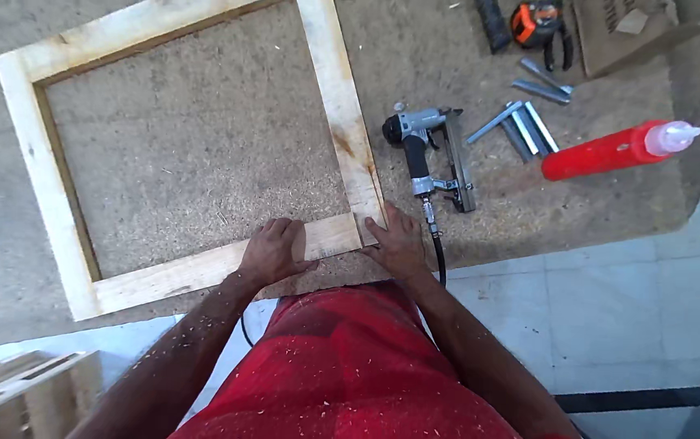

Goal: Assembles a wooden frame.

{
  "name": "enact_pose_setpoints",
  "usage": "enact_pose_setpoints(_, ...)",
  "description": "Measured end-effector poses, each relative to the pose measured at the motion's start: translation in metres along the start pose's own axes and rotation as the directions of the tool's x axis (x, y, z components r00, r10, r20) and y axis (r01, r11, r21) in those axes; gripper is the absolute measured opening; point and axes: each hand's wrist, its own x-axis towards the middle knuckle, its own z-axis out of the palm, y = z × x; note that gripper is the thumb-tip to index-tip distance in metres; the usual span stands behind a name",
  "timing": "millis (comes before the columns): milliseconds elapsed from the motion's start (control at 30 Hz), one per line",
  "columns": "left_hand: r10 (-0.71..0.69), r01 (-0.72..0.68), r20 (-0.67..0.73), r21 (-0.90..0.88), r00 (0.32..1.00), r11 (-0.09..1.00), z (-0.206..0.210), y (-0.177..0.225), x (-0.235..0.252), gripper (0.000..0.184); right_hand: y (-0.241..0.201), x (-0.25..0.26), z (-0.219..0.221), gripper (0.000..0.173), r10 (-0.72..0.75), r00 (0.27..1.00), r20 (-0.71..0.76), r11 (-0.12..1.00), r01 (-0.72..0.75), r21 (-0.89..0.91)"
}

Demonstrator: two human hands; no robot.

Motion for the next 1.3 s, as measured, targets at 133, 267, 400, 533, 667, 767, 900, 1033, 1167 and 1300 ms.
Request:
enact_pose_setpoints(133, 0.002, -0.002, 0.001, 0.009, 1.000, 1.000, 0.001, -0.002, -0.004, 0.095, 0.002, -0.003, 0.000, 0.062, -0.021, 1.000, -0.008, 1.000, 0.021, -0.002)
enact_pose_setpoints(267, -0.037, 0.036, 0.044, 0.023, 0.998, 0.999, 0.002, -0.002, 0.001, 0.095, 0.003, -0.001, 0.001, 0.063, -0.033, 0.999, -0.014, 0.999, 0.033, -0.010)
enact_pose_setpoints(400, -0.027, 0.026, 0.047, 0.014, 0.999, 1.000, 0.005, -0.002, 0.002, 0.093, 0.005, -0.001, 0.001, 0.061, -0.027, 1.000, 0.009, 0.999, 0.027, 0.019)
enact_pose_setpoints(533, -0.043, 0.044, 0.082, -0.006, 0.996, 0.999, 0.007, 0.001, 0.003, 0.093, 0.009, -0.001, 0.000, 0.059, -0.024, 0.999, 0.042, 0.998, 0.022, 0.056)
enact_pose_setpoints(667, -0.051, 0.055, 0.053, -0.067, 0.997, 0.996, 0.010, 0.001, 0.002, 0.092, 0.006, -0.002, 0.003, 0.062, -0.038, 0.999, 0.005, 0.999, 0.038, 0.026)
enact_pose_setpoints(767, -0.023, 0.025, 0.015, -0.093, 1.000, 0.995, 0.014, -0.002, 0.003, 0.091, 0.004, -0.001, 0.004, 0.062, -0.054, 0.998, -0.014, 0.998, 0.054, -0.011)
enact_pose_setpoints(900, -0.010, 0.012, 0.024, -0.110, 1.000, 0.994, 0.014, -0.003, 0.005, 0.094, 0.004, -0.001, 0.004, 0.060, -0.080, 0.996, -0.044, 0.996, 0.078, -0.041)
enact_pose_setpoints(1033, -0.012, 0.016, 0.047, -0.096, 0.999, 0.995, 0.011, -0.003, 0.008, 0.095, 0.003, 0.000, 0.007, 0.062, -0.097, 0.992, -0.080, 0.994, 0.092, -0.066)
enact_pose_setpoints(1167, -0.004, 0.006, 0.020, -0.095, 1.000, 0.995, 0.014, -0.005, 0.008, 0.094, 0.004, 0.001, 0.007, 0.061, -0.110, 0.989, -0.095, 0.992, 0.103, -0.079)
enact_pose_setpoints(1300, 0.001, 0.004, 0.047, -0.093, 0.999, 0.996, 0.011, -0.004, 0.009, 0.095, 0.006, -0.001, 0.009, 0.061, -0.086, 0.993, -0.085, 0.995, 0.082, -0.054)
